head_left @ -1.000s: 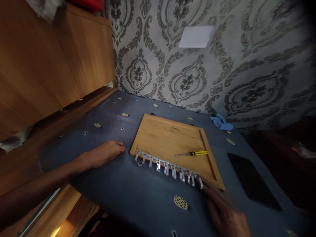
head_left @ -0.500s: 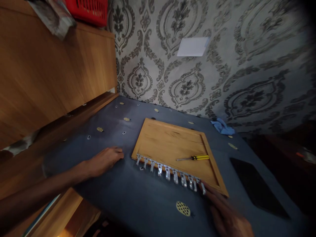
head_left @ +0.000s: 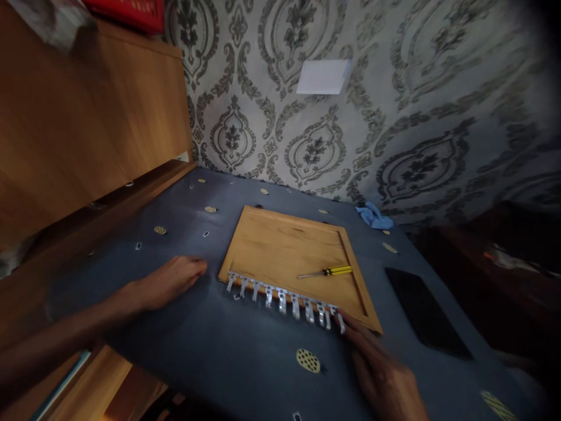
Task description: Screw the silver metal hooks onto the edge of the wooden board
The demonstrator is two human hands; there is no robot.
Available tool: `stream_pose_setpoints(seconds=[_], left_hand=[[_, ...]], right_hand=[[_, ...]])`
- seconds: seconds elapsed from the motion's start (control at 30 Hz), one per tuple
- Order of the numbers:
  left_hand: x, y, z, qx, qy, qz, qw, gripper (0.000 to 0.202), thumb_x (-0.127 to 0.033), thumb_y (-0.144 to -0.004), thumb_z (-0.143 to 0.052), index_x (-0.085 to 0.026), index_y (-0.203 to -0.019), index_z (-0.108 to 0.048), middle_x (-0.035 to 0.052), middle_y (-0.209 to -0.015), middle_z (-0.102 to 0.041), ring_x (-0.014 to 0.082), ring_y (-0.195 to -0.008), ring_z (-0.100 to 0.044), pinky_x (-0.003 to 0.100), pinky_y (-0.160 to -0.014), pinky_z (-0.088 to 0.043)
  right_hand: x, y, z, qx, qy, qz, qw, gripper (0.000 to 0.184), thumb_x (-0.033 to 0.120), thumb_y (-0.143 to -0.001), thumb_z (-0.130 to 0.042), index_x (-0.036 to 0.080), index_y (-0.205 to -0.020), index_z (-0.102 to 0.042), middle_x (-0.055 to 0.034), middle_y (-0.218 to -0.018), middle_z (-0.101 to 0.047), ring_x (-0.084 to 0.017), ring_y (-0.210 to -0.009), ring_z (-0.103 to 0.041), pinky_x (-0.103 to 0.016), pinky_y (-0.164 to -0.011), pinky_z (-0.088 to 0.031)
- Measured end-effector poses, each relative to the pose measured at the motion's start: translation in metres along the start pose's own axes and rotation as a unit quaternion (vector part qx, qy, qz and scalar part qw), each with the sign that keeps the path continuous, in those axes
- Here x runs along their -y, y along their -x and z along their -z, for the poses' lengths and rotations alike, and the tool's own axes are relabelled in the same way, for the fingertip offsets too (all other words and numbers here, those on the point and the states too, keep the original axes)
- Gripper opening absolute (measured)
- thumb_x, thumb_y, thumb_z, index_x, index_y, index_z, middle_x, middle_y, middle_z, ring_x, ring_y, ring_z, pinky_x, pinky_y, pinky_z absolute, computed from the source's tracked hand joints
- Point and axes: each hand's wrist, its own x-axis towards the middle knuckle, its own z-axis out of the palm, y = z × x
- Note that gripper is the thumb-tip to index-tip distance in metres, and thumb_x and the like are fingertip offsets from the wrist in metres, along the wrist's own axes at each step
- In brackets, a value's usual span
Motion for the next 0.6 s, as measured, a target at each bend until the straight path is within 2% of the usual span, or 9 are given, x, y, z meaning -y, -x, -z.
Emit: stream_pose_setpoints(seconds=[0.07,0.17,0.27,0.37,0.47,0.6], left_hand=[[-0.007,-0.021,0.006,-0.021,0.02,-0.006,1.0,0.015,-0.016,-0.087,-0.047,-0.019,-0.075,-0.056,-0.0006,-0.072,-0.059,0.0143,-0.066,-0.053,0.027,-0.062,-0.034],[-0.027,-0.073,0.003,-0.029,0.083,-0.042,0.995,0.009,-0.016,-0.084,-0.054,-0.019,-0.08,-0.061,-0.0009,-0.074,-0.063,0.0133,-0.069,-0.054,0.026,-0.065,-0.039],[-0.049,-0.132,-0.021,0.015,0.13,-0.074,0.989,0.008,-0.011,-0.079,-0.059,-0.017,-0.081,-0.065,-0.0004,-0.076,-0.067,0.0124,-0.069,-0.059,0.025,-0.067,-0.045],[-0.062,-0.177,-0.05,0.07,0.156,-0.088,0.981,0.015,-0.003,-0.072,-0.062,-0.015,-0.08,-0.067,-0.0004,-0.071,-0.068,0.0125,-0.065,-0.062,0.025,-0.064,-0.048],[-0.062,-0.198,-0.063,0.071,0.17,-0.078,0.98,0.016,0.0,-0.074,-0.058,-0.013,-0.081,-0.066,0.0011,-0.069,-0.068,0.0123,-0.061,-0.064,0.025,-0.063,-0.051],[-0.051,-0.195,-0.048,-0.017,0.16,-0.052,0.986,0.024,0.001,-0.081,-0.048,-0.012,-0.095,-0.063,0.0022,-0.074,-0.067,0.0122,-0.062,-0.063,0.025,-0.062,-0.05]], right_hand=[[0.004,-0.003,0.003,-0.001,0.002,0.008,1.0,0.04,0.019,-0.095,-0.039,0.025,-0.121,-0.069,-0.0041,-0.132,-0.069,-0.02,-0.101,-0.076,-0.024,-0.076,-0.065],[0.008,-0.005,0.007,0.003,-0.007,0.005,1.0,0.041,0.016,-0.095,-0.039,0.025,-0.122,-0.069,-0.0044,-0.133,-0.068,-0.02,-0.1,-0.076,-0.024,-0.075,-0.064],[0.011,-0.007,0.01,0.014,-0.013,-0.002,1.0,0.043,0.014,-0.094,-0.04,0.025,-0.125,-0.068,-0.0046,-0.134,-0.067,-0.019,-0.1,-0.076,-0.023,-0.076,-0.064],[0.014,-0.008,0.012,0.022,-0.013,-0.009,1.0,0.046,0.012,-0.094,-0.04,0.025,-0.128,-0.067,-0.006,-0.133,-0.068,-0.02,-0.102,-0.075,-0.024,-0.079,-0.064],[0.016,-0.01,0.013,0.019,-0.015,-0.011,1.0,0.046,0.01,-0.093,-0.039,0.023,-0.125,-0.069,-0.007,-0.132,-0.068,-0.021,-0.104,-0.074,-0.025,-0.081,-0.064],[0.017,-0.011,0.014,0.011,-0.026,-0.01,1.0,0.046,0.009,-0.093,-0.038,0.022,-0.124,-0.069,-0.0078,-0.131,-0.07,-0.02,-0.102,-0.075,-0.024,-0.08,-0.063]])
